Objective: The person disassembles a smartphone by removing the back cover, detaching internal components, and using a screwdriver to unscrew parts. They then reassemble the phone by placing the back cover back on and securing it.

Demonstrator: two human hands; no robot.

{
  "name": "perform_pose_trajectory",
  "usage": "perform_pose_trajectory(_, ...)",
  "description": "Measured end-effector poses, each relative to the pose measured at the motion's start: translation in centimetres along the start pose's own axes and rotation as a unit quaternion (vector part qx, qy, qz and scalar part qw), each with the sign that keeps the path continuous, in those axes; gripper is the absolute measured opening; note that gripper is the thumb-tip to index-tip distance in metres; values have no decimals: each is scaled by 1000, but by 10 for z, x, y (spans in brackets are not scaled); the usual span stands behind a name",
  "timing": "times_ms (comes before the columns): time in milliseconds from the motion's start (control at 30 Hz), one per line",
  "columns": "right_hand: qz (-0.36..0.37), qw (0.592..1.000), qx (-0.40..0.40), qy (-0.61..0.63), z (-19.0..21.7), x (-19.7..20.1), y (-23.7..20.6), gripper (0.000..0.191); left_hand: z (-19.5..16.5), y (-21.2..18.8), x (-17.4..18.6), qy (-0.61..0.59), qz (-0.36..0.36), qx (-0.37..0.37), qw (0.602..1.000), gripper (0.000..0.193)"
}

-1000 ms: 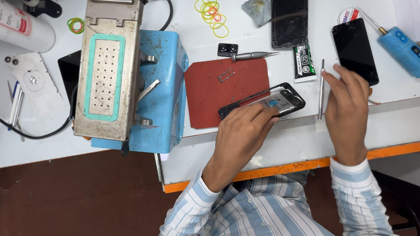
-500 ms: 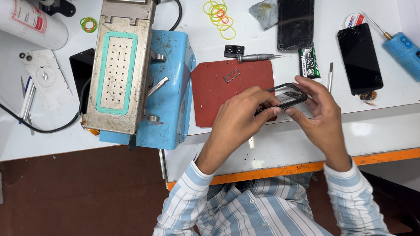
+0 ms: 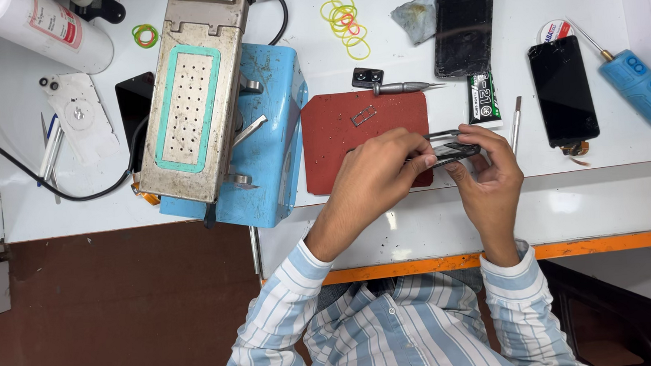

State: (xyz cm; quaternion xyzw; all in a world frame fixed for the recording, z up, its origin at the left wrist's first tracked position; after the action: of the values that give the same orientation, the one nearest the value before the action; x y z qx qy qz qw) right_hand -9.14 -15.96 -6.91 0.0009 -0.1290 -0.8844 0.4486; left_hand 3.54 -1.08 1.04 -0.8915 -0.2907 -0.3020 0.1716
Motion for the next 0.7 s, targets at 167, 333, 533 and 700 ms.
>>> perform_pose_trajectory(167, 17, 1000, -2, -6, -1, 5, -2, 35, 3, -22, 8, 37, -142, -176, 973, 40)
perform_pose_trajectory(333, 27, 1000, 7, -4, -6, 9, -2, 33, 28, -58, 1, 65, -237, -116, 962, 76)
perform_pose_trajectory(533, 42, 999, 34, 3, -11, 11, -7, 32, 64, -64, -39, -53, -303, 48, 950, 62)
perform_pose_trajectory(700, -4, 994, 104, 18, -11, -1, -19, 35, 75, -47, -63, -334, -333, -33, 881, 64)
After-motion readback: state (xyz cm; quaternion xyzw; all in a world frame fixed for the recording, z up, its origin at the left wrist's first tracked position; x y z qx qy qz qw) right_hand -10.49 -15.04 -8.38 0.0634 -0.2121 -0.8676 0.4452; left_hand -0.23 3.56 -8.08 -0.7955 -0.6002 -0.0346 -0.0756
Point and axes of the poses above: each hand's wrist, its own y-axis towards the middle knuckle, its own x-axis out of the back of the hand, z = x × y, the point moved 1 cm from there along y, towards the middle knuckle, and after that the axes turned 3 degrees about y, right-handed, at the moved point
